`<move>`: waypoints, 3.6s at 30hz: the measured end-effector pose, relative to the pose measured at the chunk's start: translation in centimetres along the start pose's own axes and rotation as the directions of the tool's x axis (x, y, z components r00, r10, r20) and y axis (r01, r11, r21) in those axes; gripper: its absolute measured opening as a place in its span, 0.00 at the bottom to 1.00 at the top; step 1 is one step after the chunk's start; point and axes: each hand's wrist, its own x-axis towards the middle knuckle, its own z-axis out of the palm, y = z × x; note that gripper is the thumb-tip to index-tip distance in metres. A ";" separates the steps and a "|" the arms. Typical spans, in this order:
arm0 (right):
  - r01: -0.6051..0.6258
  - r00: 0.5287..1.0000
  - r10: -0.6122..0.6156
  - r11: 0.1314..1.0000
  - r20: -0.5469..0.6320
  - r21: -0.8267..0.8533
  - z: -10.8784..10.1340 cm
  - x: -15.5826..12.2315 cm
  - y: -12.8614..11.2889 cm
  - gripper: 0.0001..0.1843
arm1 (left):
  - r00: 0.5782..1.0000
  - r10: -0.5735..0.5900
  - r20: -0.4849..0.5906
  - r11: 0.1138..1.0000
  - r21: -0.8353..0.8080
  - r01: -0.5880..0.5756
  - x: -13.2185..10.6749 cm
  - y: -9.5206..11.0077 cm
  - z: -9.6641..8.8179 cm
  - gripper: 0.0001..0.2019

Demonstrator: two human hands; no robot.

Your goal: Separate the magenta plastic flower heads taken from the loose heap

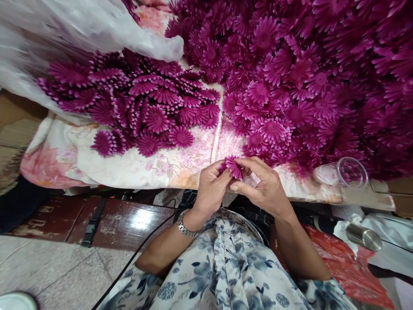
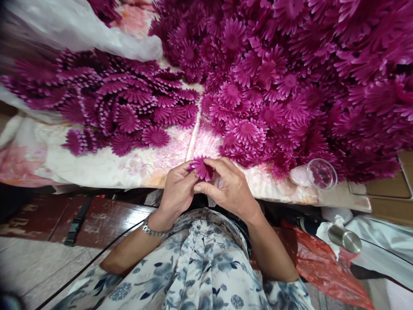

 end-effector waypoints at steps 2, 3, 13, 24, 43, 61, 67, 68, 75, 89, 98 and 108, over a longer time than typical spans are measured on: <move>0.010 0.999 -0.011 1.000 -0.034 -0.020 0.1 -0.1 0.0 0.15 | 1.000 -0.015 -0.010 1.000 0.020 0.015 0.0 -0.1 -0.1 0.06; 0.015 0.998 -0.017 1.000 -0.061 -0.025 0.2 -0.2 0.1 0.13 | 1.000 -0.024 -0.011 0.999 0.026 0.024 -0.1 -0.2 -0.2 0.07; -0.115 0.972 0.134 0.988 -0.194 0.106 0.2 -0.3 0.6 0.05 | 0.996 -0.089 0.013 0.996 0.031 0.089 -0.5 0.2 -0.2 0.09; -0.231 0.907 0.348 0.882 -0.237 0.410 0.9 -1.0 2.0 0.10 | 0.997 -0.073 0.013 0.996 0.050 0.072 -0.4 0.3 -0.1 0.11; -0.155 0.928 0.199 0.975 -0.315 0.160 -0.5 -0.9 1.7 0.12 | 0.950 0.306 -0.058 0.949 0.101 -0.299 -0.6 2.8 0.1 0.04; -0.069 0.973 0.113 0.975 -0.202 0.211 0.1 -1.7 2.5 0.02 | 0.984 0.165 0.059 0.974 0.146 -0.172 -0.6 0.3 0.0 0.05; -0.159 0.950 0.208 0.964 -0.233 0.212 -0.1 -1.7 2.7 0.07 | 0.981 0.190 0.042 0.968 0.158 -0.195 -0.6 0.7 -0.3 0.04; -0.163 0.950 0.208 0.967 -0.235 0.197 -0.1 -1.7 2.6 0.09 | 0.977 0.208 0.041 0.965 0.154 -0.212 -0.6 0.8 -0.2 0.04; -0.053 0.953 0.083 0.992 -0.290 0.111 0.0 -1.5 2.0 0.10 | 0.960 0.275 0.053 0.911 0.305 -0.278 -0.4 0.2 0.2 0.04; 0.029 0.997 -0.010 0.972 -0.081 0.235 -0.4 -2.1 1.9 0.06 | 0.968 0.241 0.072 0.792 0.561 -0.239 0.0 -0.4 0.2 0.08; -0.016 0.998 0.040 0.927 -0.056 0.375 -0.1 -2.4 2.5 0.05 | 0.968 0.253 0.002 0.828 0.516 -0.217 0.0 -1.1 0.0 0.09; -0.074 0.992 0.107 0.922 -0.066 0.381 0.1 -2.3 2.0 0.03 | 0.966 0.256 -0.026 0.905 0.358 -0.230 0.1 -2.1 -0.1 0.06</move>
